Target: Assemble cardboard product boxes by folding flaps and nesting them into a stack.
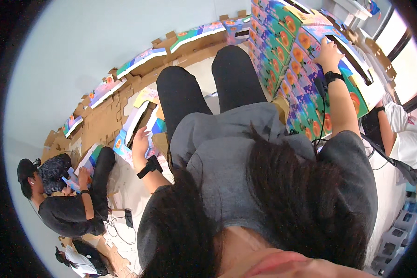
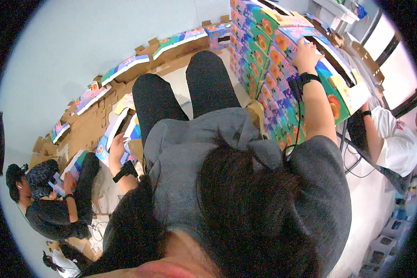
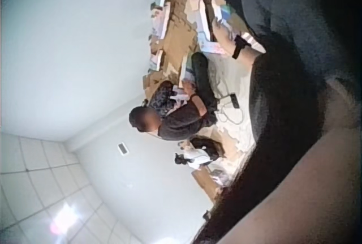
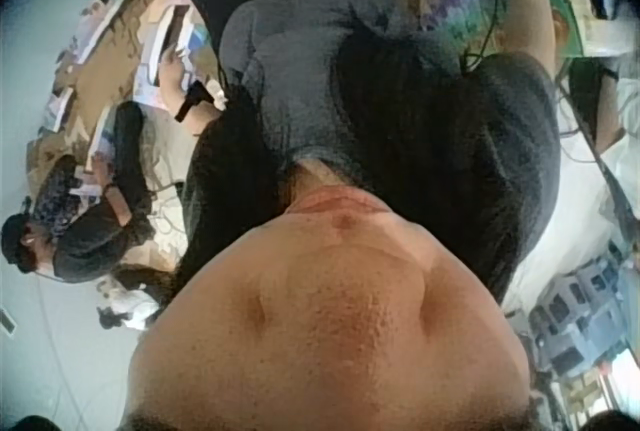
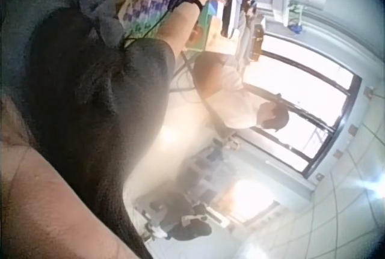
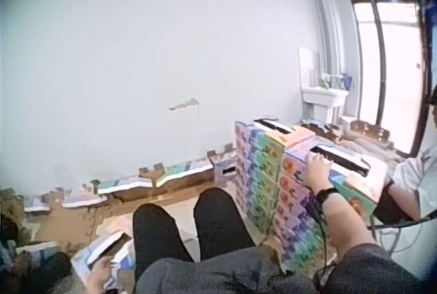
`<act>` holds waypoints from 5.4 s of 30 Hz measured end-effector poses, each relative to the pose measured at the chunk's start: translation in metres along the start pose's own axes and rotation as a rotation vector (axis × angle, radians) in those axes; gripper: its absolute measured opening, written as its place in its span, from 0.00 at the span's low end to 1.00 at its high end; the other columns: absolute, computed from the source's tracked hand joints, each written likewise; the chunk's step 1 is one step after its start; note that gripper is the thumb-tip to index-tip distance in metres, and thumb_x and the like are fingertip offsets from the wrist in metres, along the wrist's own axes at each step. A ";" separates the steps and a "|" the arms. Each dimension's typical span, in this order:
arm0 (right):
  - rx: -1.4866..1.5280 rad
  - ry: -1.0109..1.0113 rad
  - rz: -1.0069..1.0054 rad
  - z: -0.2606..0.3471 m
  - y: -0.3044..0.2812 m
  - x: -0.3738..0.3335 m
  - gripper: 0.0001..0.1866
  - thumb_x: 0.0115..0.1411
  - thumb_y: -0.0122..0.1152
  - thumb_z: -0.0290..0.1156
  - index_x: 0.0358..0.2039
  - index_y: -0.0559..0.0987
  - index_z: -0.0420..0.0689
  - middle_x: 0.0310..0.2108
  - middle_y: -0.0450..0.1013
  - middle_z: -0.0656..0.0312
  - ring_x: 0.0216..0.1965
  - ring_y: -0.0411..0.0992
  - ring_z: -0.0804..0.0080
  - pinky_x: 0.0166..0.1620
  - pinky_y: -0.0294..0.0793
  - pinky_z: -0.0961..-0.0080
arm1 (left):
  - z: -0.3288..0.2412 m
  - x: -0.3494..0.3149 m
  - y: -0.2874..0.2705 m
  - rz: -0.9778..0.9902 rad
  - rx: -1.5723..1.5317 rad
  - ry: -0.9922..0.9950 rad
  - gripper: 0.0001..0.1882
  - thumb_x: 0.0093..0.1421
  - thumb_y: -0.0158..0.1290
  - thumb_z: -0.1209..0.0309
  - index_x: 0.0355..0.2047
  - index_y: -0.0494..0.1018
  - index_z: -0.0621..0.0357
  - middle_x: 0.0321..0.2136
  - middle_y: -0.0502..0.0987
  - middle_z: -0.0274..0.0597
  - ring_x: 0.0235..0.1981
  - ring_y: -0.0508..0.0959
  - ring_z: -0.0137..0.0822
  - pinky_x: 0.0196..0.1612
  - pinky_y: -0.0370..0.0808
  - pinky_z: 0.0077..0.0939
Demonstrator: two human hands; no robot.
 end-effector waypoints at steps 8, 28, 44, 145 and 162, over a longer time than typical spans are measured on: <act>0.006 0.066 0.033 0.006 -0.008 0.006 0.53 0.38 0.81 0.42 0.64 0.61 0.55 0.62 0.65 0.53 0.64 0.64 0.56 0.57 0.62 0.26 | 0.015 -0.002 0.000 -0.119 0.097 0.020 0.22 0.61 0.44 0.79 0.57 0.70 0.65 0.51 0.77 0.53 0.54 0.76 0.45 0.59 0.70 0.35; 0.846 -1.011 0.021 0.208 -0.046 -0.191 0.47 0.50 0.69 0.57 0.69 0.61 0.67 0.74 0.36 0.47 0.73 0.34 0.36 0.69 0.43 0.41 | 0.063 0.023 0.054 -0.293 0.889 -0.294 0.31 0.62 0.51 0.64 0.66 0.59 0.43 0.60 0.67 0.43 0.63 0.65 0.45 0.67 0.52 0.61; 0.978 -0.905 -0.110 0.129 -0.077 -0.161 0.32 0.51 0.71 0.33 0.58 0.74 0.50 0.63 0.64 0.52 0.69 0.54 0.49 0.68 0.54 0.51 | -0.176 -0.083 -0.093 -0.811 0.710 -0.276 0.58 0.27 0.73 0.42 0.56 0.66 0.62 0.51 0.72 0.53 0.59 0.67 0.54 0.64 0.50 0.67; 0.117 -0.040 -0.236 -0.133 -0.109 -0.033 0.45 0.44 0.75 0.51 0.63 0.72 0.52 0.50 0.77 0.53 0.51 0.75 0.58 0.56 0.70 0.67 | -0.245 -0.086 -0.043 -0.939 0.072 0.639 0.18 0.59 0.60 0.72 0.48 0.72 0.63 0.47 0.75 0.46 0.51 0.74 0.43 0.58 0.66 0.36; 0.796 -1.512 0.426 0.274 -0.048 -0.269 0.18 0.50 0.65 0.38 0.38 0.75 0.43 0.35 0.77 0.51 0.43 0.75 0.48 0.48 0.72 0.54 | 0.005 -0.040 -0.053 -0.074 0.211 -0.463 0.37 0.59 0.56 0.48 0.59 0.69 0.64 0.49 0.77 0.62 0.51 0.78 0.53 0.54 0.73 0.41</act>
Point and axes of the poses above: each hand's wrist, its own x-axis towards the middle knuckle, its own y-axis out of the palm, z = x × y, the point moved 4 cm from there along x, towards the middle knuckle
